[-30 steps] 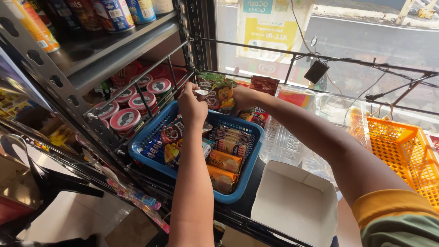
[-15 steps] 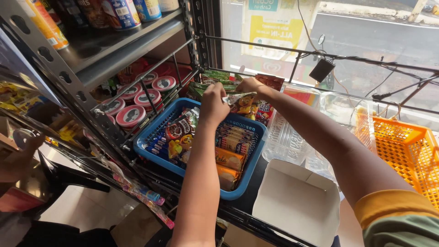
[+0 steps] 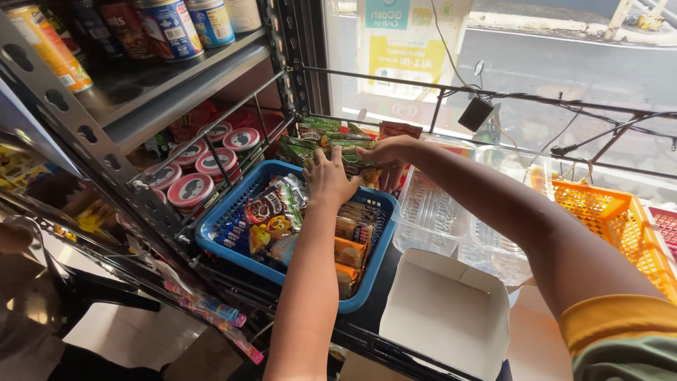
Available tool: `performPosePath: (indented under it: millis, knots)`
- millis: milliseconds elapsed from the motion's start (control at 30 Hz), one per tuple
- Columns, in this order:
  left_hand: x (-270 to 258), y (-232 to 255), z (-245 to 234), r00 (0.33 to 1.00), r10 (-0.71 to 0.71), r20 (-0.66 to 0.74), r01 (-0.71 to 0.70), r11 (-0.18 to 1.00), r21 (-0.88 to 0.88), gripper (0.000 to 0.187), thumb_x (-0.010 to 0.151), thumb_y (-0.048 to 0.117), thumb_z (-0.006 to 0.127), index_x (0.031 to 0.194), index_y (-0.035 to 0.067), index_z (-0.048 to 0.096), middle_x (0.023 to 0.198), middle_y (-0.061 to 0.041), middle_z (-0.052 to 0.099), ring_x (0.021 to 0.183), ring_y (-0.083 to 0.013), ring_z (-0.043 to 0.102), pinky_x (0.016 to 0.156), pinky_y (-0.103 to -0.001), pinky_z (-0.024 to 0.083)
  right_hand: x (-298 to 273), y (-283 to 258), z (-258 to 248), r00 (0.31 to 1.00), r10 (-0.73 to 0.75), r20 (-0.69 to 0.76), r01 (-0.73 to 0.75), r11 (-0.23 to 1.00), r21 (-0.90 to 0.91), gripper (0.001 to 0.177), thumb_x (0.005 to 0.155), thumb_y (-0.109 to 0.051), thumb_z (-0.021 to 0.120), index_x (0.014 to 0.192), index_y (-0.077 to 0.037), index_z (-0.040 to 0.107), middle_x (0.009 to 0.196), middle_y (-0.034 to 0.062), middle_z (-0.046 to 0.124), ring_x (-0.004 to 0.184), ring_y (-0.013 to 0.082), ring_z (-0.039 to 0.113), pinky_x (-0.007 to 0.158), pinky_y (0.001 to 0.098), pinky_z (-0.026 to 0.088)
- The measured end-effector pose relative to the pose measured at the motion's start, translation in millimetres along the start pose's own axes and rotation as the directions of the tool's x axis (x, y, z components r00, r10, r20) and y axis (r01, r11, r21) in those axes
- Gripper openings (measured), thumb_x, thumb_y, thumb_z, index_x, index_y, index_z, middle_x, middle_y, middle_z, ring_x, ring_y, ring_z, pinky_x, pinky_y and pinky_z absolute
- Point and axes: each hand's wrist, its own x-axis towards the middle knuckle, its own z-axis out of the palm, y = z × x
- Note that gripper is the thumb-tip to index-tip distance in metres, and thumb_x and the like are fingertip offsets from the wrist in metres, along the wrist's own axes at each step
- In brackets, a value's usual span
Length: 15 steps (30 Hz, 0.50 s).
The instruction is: Transferring various snacks and food packages from a cardboard box onto store shelves and into organizer baskets.
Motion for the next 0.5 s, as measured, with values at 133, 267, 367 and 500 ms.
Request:
performPosePath:
  millis: [133,267,367,500]
  knots:
    - [3,-7,7,0.991,-0.029,-0.131,0.029,1.000,-0.006,0.084,0.082,0.046,0.080,0.145,0.011,0.039,0.139,-0.027,0.044,0.129,-0.0416,0.046,0.108,-0.054,0.037,31,7,-9,0.991,-0.083,-0.108,0.090,0.994,0.063,0.085,0.096,-0.061,0.046,0.145,0.008,0.045,0.117,0.0401,0.065,0.096,0.0516,0.074,0.076,0.0559,0.061]
    - [1,-2,10,0.978,0.058,-0.202,-0.056,0.998,0.016,0.059,0.088,0.037,0.073,0.135,0.008,0.055,0.125,-0.019,0.059,0.117,-0.0325,0.059,0.102,-0.046,0.046,46,-6,-14,0.994,-0.104,-0.043,0.103,0.994,-0.019,0.078,0.098,-0.048,0.061,0.145,0.014,0.053,0.114,0.0382,0.069,0.089,0.0443,0.078,0.071,0.0486,0.063]
    - [-11,18,0,0.963,0.255,-0.085,-0.258,0.966,-0.028,0.035,0.092,0.039,0.068,0.111,0.011,0.073,0.104,-0.012,0.068,0.104,-0.0257,0.067,0.099,-0.043,0.049,-5,-28,8,0.985,-0.164,-0.053,0.159,0.983,-0.091,0.075,0.087,-0.010,0.072,0.149,-0.008,0.030,0.119,0.0407,0.068,0.096,0.0442,0.075,0.078,0.0505,0.061]
    - [-11,24,6,0.925,0.371,0.083,-0.367,0.928,-0.061,0.045,0.091,0.052,0.061,0.085,0.013,0.082,0.092,-0.011,0.074,0.099,-0.0267,0.070,0.100,-0.045,0.048,53,-16,1,0.974,-0.160,-0.158,0.125,0.970,-0.209,0.067,0.080,-0.001,0.078,0.137,0.000,0.043,0.114,0.0338,0.071,0.091,0.0373,0.076,0.073,0.0478,0.065]
